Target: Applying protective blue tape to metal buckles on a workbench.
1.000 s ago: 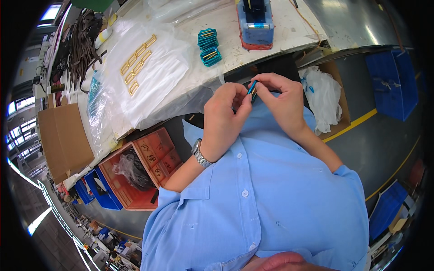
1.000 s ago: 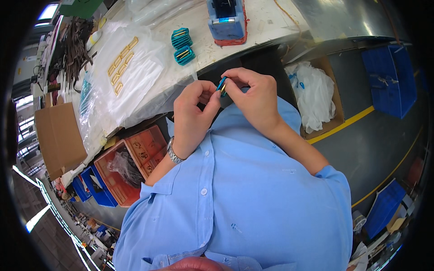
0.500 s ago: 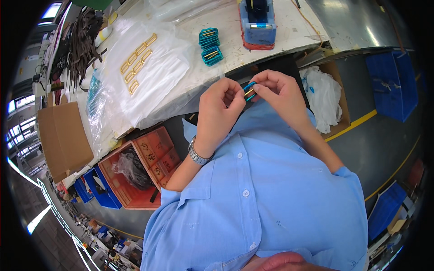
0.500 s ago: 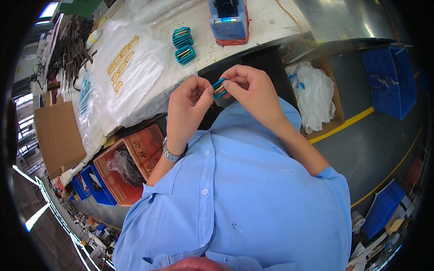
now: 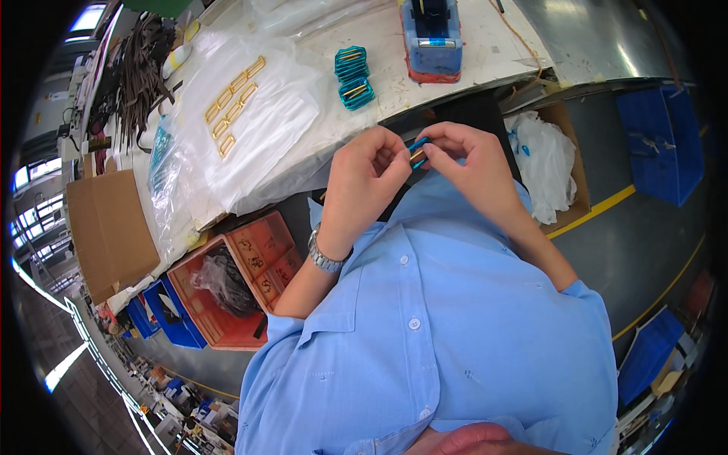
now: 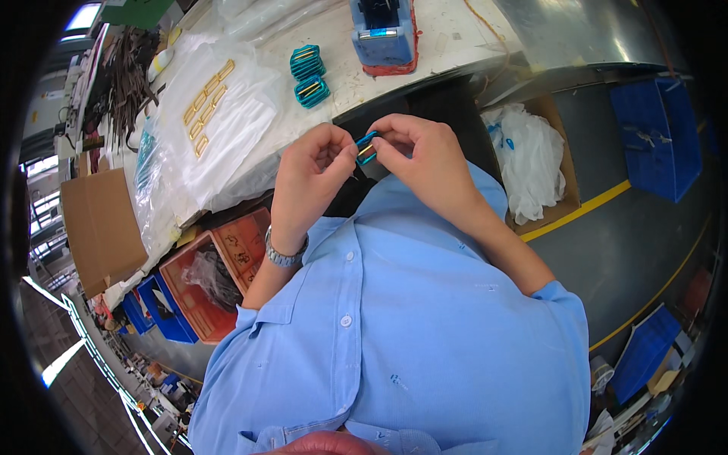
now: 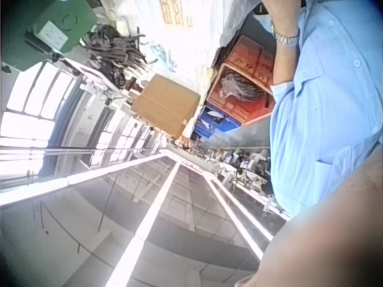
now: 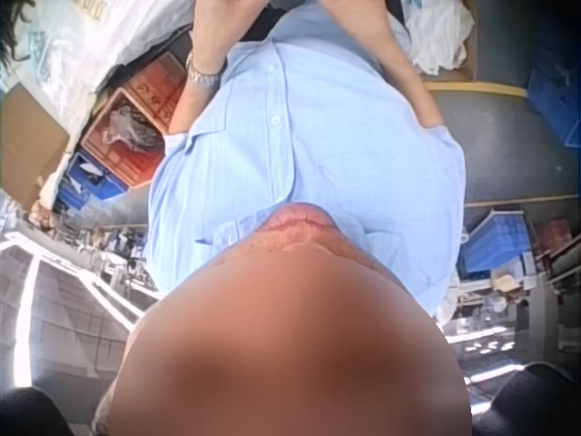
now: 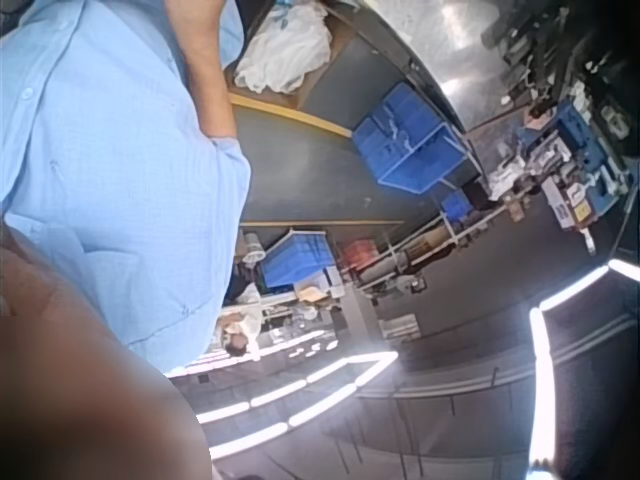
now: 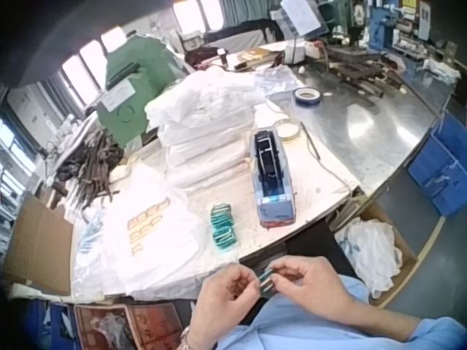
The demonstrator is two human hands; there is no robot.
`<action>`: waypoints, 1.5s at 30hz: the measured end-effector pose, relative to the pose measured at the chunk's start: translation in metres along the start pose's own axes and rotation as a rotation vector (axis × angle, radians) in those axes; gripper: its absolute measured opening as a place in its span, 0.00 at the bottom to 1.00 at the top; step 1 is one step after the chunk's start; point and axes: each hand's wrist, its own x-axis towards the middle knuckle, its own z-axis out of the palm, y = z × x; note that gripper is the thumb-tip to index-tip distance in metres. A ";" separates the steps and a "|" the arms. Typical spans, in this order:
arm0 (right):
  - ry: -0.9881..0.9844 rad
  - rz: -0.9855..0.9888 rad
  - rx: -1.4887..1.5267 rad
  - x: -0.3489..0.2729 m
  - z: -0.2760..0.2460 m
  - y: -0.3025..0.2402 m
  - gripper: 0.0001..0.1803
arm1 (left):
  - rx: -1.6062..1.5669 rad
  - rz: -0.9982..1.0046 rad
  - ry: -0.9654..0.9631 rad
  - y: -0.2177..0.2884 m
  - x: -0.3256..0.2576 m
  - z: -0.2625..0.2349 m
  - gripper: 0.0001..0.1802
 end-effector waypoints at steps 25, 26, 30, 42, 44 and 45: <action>-0.165 0.086 0.052 0.001 0.003 -0.011 0.10 | 0.712 0.659 -0.053 0.005 0.018 -0.010 0.08; -0.148 0.077 0.007 0.000 0.004 -0.016 0.10 | 0.705 0.645 -0.039 0.003 0.018 -0.010 0.07; -0.134 0.078 -0.034 0.005 0.005 -0.020 0.09 | 0.581 0.558 0.005 -0.006 0.016 -0.012 0.05; -0.136 0.043 0.275 0.033 0.020 -0.021 0.13 | 0.701 0.646 0.180 0.012 0.008 -0.038 0.22; -0.142 0.063 0.275 0.037 0.021 -0.029 0.14 | 0.722 0.662 0.209 0.009 0.017 -0.048 0.22; -0.146 0.087 0.274 0.038 0.020 -0.034 0.16 | 0.740 0.678 0.235 0.007 0.024 -0.052 0.22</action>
